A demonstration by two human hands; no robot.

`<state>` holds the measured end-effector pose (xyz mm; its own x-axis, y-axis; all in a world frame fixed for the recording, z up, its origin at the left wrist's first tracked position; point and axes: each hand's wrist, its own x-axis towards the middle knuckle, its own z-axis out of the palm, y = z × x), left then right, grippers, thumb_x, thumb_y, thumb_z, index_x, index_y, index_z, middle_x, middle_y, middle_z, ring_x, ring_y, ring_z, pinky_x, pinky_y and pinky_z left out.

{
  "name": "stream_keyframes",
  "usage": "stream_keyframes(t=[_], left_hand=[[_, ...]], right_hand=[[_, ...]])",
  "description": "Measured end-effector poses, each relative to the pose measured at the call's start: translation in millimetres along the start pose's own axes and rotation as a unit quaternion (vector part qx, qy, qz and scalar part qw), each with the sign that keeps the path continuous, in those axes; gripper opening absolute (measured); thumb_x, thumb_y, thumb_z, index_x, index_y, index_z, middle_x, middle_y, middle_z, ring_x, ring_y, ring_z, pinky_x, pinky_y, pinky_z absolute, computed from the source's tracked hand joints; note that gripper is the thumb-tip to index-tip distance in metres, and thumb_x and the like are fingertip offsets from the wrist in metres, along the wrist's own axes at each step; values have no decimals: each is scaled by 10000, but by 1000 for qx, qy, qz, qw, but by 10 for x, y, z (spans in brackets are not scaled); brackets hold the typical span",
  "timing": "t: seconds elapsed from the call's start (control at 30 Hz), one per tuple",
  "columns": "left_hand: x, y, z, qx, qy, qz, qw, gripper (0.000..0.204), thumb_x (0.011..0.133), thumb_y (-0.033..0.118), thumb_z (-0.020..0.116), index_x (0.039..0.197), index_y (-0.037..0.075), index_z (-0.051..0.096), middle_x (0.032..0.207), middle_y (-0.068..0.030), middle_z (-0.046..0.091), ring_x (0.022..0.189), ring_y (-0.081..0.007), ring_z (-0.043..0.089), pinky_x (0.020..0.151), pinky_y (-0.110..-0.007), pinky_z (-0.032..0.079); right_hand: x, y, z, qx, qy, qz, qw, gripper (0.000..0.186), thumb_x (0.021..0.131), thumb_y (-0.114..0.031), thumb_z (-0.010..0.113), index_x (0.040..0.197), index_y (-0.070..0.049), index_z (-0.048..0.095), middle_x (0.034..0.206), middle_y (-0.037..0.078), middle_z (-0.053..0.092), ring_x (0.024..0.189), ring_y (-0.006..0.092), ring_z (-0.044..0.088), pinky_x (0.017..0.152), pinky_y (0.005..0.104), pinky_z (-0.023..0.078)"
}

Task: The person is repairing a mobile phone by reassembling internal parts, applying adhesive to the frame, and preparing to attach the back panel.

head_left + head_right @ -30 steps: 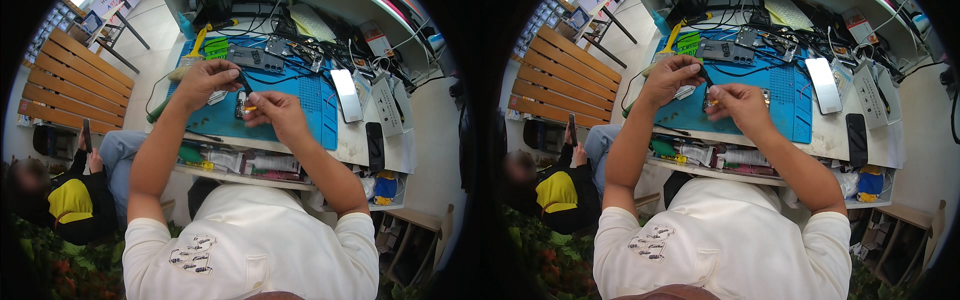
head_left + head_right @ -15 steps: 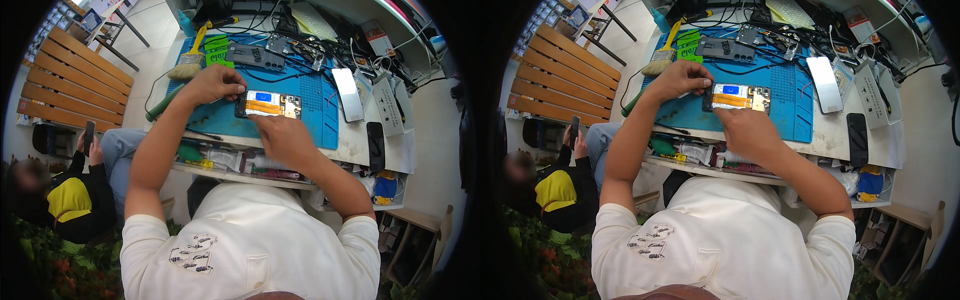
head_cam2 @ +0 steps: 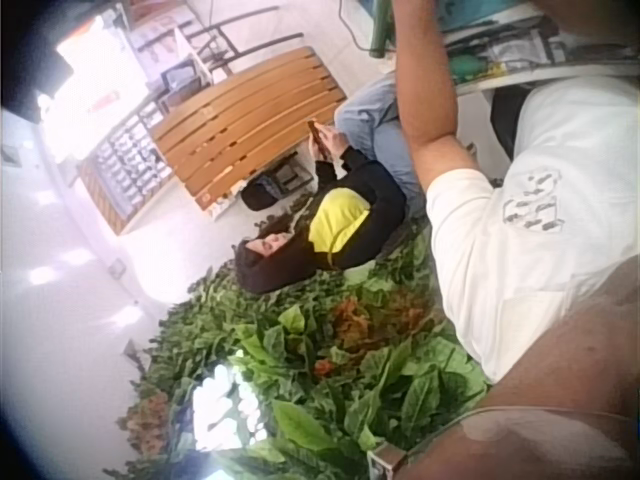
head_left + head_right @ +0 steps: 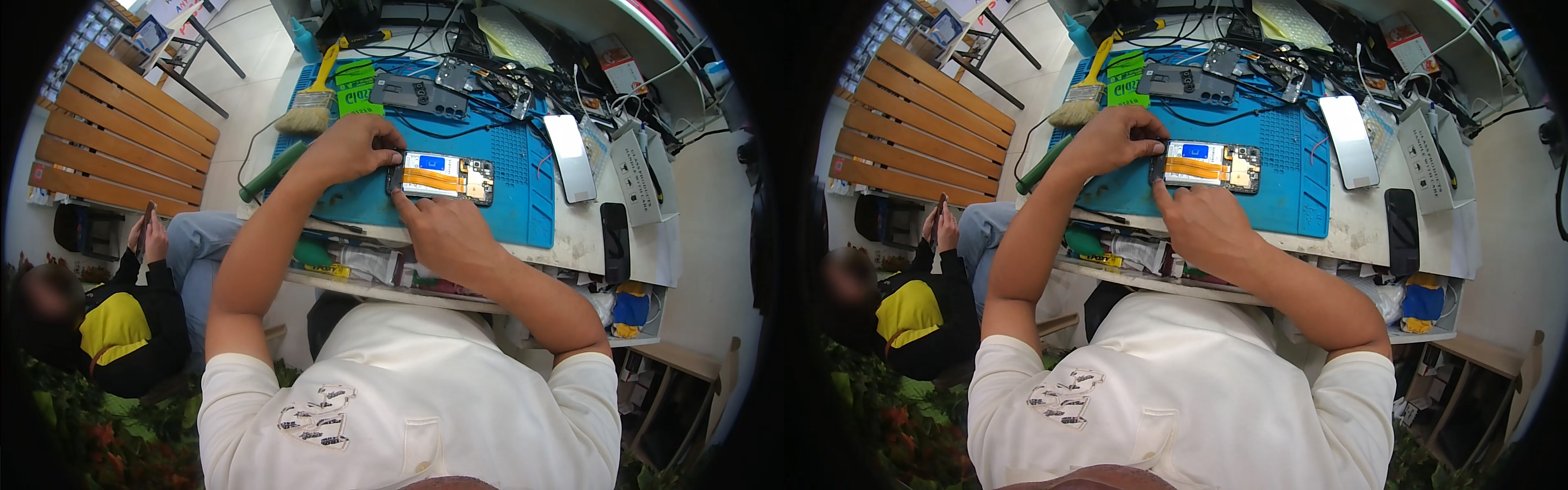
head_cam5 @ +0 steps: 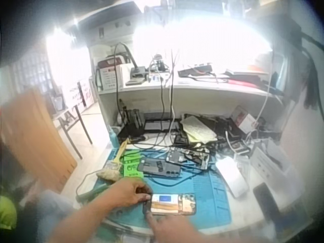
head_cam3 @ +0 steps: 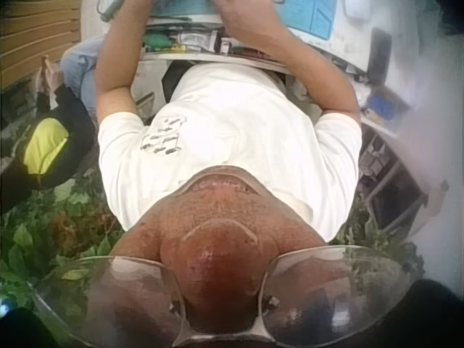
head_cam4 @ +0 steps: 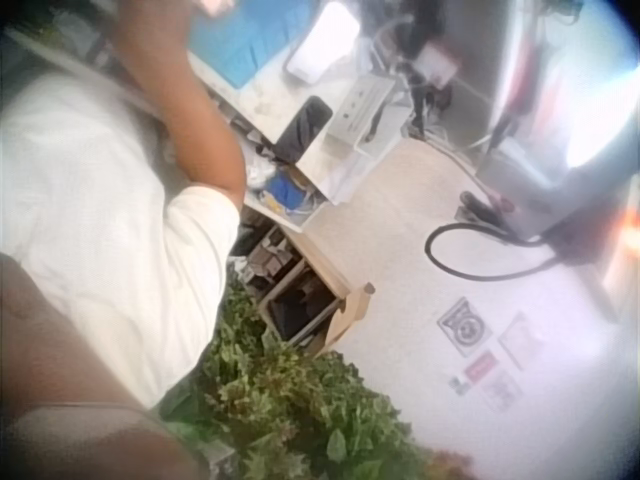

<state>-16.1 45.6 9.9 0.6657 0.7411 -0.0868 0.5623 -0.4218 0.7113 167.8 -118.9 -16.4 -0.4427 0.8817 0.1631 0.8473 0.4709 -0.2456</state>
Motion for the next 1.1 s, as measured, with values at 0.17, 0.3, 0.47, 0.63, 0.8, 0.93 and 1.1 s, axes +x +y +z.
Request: stream_keyframes(t=[0.17,0.3,0.47,0.63,0.8,0.93,1.1], left_hand=[[-10,46,6,0,8,-26,1000,226,899,131,878,1107,48,855,1041,-156,835,975,-273,802,887,-371,609],[-55,173,25,54,16,-57,997,180,913,106,873,1081,45,861,1029,-105,825,941,-237,783,897,-345,607],[-282,36,175,179,81,81,977,208,963,136,805,1160,93,856,1087,-98,752,1008,-326,724,911,-411,588],[-447,-7,100,202,97,119,967,293,1003,83,721,1279,116,815,1145,-104,714,1084,-333,698,932,-428,582],[-475,111,-40,156,153,109,970,358,956,14,686,1264,133,824,1135,-98,692,1099,-320,689,944,-426,582],[-484,16,156,236,106,133,957,363,892,19,699,1201,141,846,1139,-94,692,1135,-310,678,964,-416,586],[-262,129,-87,273,1,120,954,366,854,5,714,1167,135,852,1174,-90,701,1210,-303,655,979,-422,590]], right_hand=[[5,-35,-35,-6,-15,3,1000,601,852,-56,685,1443,50,670,837,144,765,743,323,745,656,448,575],[-10,-28,-22,-20,-22,-7,1000,599,850,-75,701,1425,84,652,971,150,742,922,309,732,704,427,569],[25,-21,-19,-18,0,-10,1000,510,888,-96,743,1375,50,695,1252,215,684,1240,354,617,978,472,519],[55,102,50,-21,89,-58,994,409,970,-219,741,1330,-26,712,1435,186,648,1497,392,498,1233,601,378],[108,238,55,16,74,-61,995,319,1042,-293,711,1250,-50,704,1484,202,644,1546,406,474,1289,672,293],[109,218,3,-15,65,-70,995,317,1048,-291,700,1255,-52,688,1480,224,642,1533,412,485,1284,675,300],[109,224,2,-15,54,-81,995,332,1063,-295,681,1271,-35,673,1485,246,626,1532,418,479,1312,690,258]])
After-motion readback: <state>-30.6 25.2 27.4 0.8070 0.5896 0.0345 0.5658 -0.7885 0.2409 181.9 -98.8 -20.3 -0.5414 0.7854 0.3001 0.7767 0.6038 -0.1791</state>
